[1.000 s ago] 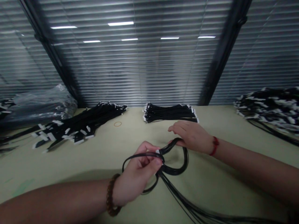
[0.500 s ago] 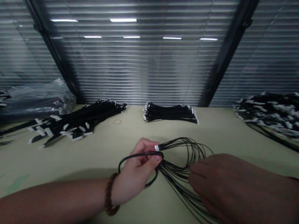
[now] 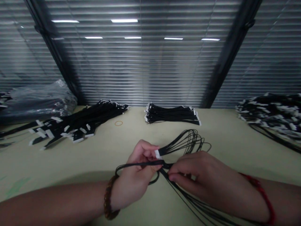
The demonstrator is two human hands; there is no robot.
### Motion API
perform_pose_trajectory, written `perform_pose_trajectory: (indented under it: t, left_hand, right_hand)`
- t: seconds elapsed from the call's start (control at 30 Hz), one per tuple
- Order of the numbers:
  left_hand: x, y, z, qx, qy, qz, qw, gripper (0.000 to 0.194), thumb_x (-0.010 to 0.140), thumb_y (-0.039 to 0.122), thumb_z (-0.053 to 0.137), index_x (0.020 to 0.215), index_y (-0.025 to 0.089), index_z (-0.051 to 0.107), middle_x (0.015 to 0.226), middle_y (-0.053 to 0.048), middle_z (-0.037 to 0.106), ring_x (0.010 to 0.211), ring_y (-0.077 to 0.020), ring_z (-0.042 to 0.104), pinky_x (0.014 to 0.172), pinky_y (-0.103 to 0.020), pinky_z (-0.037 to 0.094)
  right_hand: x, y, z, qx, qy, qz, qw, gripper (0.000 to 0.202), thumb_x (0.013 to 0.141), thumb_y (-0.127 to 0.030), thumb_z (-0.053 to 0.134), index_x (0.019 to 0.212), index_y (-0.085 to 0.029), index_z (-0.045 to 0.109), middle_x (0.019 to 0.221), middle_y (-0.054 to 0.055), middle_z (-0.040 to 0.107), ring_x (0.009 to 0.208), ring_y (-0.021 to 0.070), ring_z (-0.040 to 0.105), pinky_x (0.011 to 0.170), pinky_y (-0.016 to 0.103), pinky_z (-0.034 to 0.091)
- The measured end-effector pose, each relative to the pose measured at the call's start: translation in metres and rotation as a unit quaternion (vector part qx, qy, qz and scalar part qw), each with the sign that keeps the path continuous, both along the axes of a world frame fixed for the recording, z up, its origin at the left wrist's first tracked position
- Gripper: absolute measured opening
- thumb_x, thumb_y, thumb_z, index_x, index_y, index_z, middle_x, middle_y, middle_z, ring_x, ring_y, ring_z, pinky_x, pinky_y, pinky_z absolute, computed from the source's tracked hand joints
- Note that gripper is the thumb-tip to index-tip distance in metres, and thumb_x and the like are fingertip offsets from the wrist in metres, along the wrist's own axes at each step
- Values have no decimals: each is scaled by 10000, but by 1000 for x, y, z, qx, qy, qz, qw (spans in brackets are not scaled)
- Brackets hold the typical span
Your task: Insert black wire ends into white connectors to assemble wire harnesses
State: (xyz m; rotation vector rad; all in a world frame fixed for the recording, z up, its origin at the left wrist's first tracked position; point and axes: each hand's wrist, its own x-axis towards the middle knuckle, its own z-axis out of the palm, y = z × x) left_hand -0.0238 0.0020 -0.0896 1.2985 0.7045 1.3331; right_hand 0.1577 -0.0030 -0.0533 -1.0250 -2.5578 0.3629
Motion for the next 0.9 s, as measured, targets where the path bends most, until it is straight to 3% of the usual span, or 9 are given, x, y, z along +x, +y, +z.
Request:
perform_pose_trajectory:
  t: [0.17, 0.5, 0.63, 0.7, 0.77, 0.83, 0.9]
  left_hand:
    - [3, 0, 0, 4, 2, 12, 1000, 170, 706, 77, 631, 807, 179, 538, 700, 28, 529, 635, -74, 480, 556, -145, 414]
    - [5, 1, 0, 8, 17, 10, 1000, 163, 713, 65, 618, 793, 177, 532, 695, 51, 522, 636, -46, 480, 581, -108, 410]
    - [3, 2, -2, -6, 48, 9, 999, 137, 748, 103, 611, 821, 180, 524, 723, 45, 527, 666, -53, 480, 606, -123, 408]
    - [1, 3, -1, -11, 72, 14, 997, 115, 763, 128, 606, 827, 176, 523, 743, 36, 529, 690, -62, 480, 620, -134, 407]
    - [1, 3, -1, -17, 92, 18, 995, 99, 771, 142, 601, 820, 173, 521, 742, 34, 520, 692, -66, 471, 620, -139, 402]
    - [1, 4, 0, -24, 98, 21, 995, 96, 769, 152, 603, 812, 171, 519, 738, 34, 513, 693, -66, 467, 620, -140, 398]
    - [1, 4, 0, -33, 95, 18, 995, 103, 766, 167, 607, 820, 169, 519, 756, 26, 529, 710, -71, 478, 628, -145, 402]
  right_hand:
    - [-3, -3, -3, 3, 40, -15, 999, 153, 792, -140, 518, 701, -179, 636, 616, -42, 593, 559, 62, 511, 552, 204, 305]
    - [1, 0, -3, 20, 18, -33, 999, 141, 761, -161, 497, 661, -173, 597, 571, -39, 544, 510, 62, 455, 525, 211, 284]
    - [1, -1, 4, 8, 5, -82, 997, 120, 695, -120, 496, 715, -192, 591, 605, -43, 548, 539, 77, 447, 530, 211, 299]
    - [6, -1, 16, -74, 16, -75, 994, 220, 651, -91, 471, 791, -207, 595, 603, -50, 530, 528, 73, 426, 499, 192, 299]
    - [15, 0, 34, -233, 35, -32, 971, 270, 646, -95, 421, 815, -197, 605, 556, -54, 472, 480, 59, 388, 441, 164, 280]
    - [28, 0, 52, -400, 75, 5, 914, 235, 683, -145, 376, 729, -162, 606, 500, -56, 409, 427, 39, 355, 407, 139, 264]
    - [44, 1, 66, -475, 164, 43, 863, 245, 737, -218, 368, 613, -138, 564, 470, -54, 419, 410, 25, 380, 428, 139, 291]
